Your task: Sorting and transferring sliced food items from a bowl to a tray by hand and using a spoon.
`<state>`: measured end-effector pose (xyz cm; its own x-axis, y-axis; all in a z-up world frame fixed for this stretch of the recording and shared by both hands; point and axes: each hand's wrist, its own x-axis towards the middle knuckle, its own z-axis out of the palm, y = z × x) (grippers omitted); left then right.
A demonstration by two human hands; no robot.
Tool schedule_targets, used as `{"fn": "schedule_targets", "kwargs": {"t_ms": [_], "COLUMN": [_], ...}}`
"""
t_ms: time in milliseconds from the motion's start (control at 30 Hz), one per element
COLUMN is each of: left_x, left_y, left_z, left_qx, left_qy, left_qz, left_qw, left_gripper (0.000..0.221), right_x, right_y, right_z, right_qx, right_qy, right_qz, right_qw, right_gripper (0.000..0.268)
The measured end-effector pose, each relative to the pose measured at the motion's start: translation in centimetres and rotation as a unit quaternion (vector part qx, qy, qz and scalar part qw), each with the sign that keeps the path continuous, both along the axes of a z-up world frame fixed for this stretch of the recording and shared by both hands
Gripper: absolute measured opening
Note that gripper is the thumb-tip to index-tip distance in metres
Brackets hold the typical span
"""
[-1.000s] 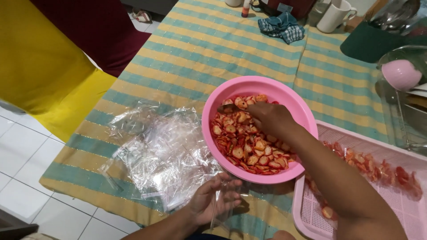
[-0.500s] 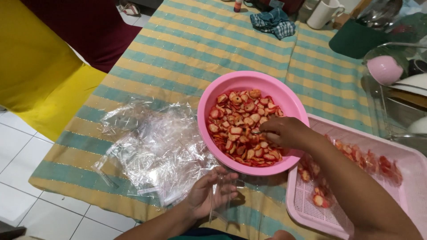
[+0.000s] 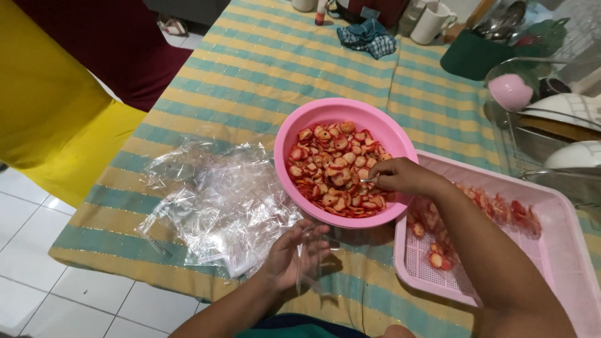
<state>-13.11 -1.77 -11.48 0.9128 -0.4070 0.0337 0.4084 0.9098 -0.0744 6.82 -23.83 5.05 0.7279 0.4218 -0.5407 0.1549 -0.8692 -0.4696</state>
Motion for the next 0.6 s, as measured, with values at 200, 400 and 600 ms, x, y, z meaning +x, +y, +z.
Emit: {"fn": "schedule_targets", "kwargs": {"t_ms": [200,400,600], "left_x": [0.0,3.4,8.9], "left_y": [0.3,1.0,0.2], "left_z": [2.9,6.6,8.8], "left_qx": [0.133,0.158,0.151], "left_qy": [0.057,0.116,0.12], "left_qz": [0.059,0.129,0.212], "left_qw": [0.988,0.972,0.958], "left_gripper": [0.019,0.017,0.018], "right_x": [-0.9,-1.8,-3.6], "right_y": [-0.7,-2.3,-2.7], "right_z": [1.1,3.3,7.9], "right_qx": [0.024,0.059,0.011], "right_qy": [-0.025,-0.143,-0.162], "right_qz": [-0.06,-0.038,-0.049], "right_qw": [0.998,0.987,0.985], "right_gripper": [0.02,0.025,0.026]}}
